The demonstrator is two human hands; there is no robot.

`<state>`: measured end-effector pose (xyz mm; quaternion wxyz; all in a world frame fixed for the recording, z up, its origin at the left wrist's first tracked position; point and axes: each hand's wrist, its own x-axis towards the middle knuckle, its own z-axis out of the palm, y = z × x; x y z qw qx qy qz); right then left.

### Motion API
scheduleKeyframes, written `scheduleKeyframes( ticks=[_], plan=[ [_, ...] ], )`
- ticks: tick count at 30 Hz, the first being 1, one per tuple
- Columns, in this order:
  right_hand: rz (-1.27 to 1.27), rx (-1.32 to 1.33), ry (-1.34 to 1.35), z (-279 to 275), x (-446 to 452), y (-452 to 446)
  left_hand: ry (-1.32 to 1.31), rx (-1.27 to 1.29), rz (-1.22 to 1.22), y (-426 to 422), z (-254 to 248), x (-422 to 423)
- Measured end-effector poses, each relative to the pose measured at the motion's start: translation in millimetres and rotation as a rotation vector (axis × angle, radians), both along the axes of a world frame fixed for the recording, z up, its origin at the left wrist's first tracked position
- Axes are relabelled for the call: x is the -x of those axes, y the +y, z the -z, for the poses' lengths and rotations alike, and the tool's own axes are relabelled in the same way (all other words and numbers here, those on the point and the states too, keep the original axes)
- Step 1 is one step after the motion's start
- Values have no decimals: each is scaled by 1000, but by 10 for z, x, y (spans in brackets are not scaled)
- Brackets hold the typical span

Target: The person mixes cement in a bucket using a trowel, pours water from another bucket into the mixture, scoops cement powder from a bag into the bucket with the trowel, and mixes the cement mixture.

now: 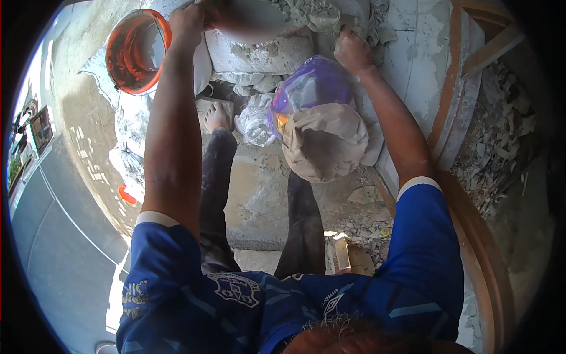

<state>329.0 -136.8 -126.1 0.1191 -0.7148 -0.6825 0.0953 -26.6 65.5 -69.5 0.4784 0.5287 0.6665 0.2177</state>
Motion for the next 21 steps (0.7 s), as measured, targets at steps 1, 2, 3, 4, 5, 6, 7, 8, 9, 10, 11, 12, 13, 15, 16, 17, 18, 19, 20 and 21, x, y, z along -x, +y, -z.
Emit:
scheduleKeyframes(
  ticks=[1, 2, 3, 4, 5, 6, 7, 8, 9, 10, 11, 12, 13, 15, 16, 17, 18, 19, 20, 21],
  plan=[
    [-16, 89, -88, -36, -141, -127, -2, 12, -12, -95, -199, -126],
    [-27, 162, -183, -117, -331, -171, -198, 100, -261, -157, -433, -287],
    [26, 292, -175, -329, -462, -307, -157, 115, -245, -125, -453, -315],
    [77, 419, -156, -532, -547, -473, -106, 126, -232, -112, -435, -283],
    [61, 399, -156, -651, -691, -649, -136, 108, -221, -127, -488, -307],
    [47, 387, -156, -769, -836, -823, -95, 88, -194, -125, -467, -283],
    [52, 385, -163, -916, -937, -949, -96, 137, -214, -124, -521, -265],
    [70, 388, -122, -1069, -1031, -1085, -98, 193, -231, -148, -555, -268],
    [80, 380, -81, -1181, -1076, -1121, -110, 190, -232, -111, -549, -251],
    [73, 375, -90, -1363, -987, -1028, -138, 174, -213, -72, -512, -215],
    [130, 324, 106, -1543, -880, -984, -165, 174, -192, -114, -445, -199],
    [189, 270, 303, -1794, -699, -896, -172, 187, -195, -155, -380, -198],
    [255, 296, 315, -2043, -485, -713, -156, 178, -198, -126, -346, -195],
    [263, 275, 327, -2297, -214, -376, -146, 165, -197, -92, -389, -184],
    [279, 264, 347, -2344, -141, -310, -145, 163, -203, -92, -423, -184],
    [323, 280, 351, -2152, -174, -254, -126, 172, -187, -90, -448, -187],
    [316, 284, 353, -2073, -167, -192, -105, 181, -173, -95, -451, -177],
    [312, 337, 358, -2002, -156, -135, -91, 181, -184, -98, -443, -189],
    [305, 388, 362, -1931, -143, -79, -88, 179, -194, -95, -433, -187],
    [349, 484, 581, -1938, -82, -8, -79, 168, -198, -93, -437, -197]
  ],
)
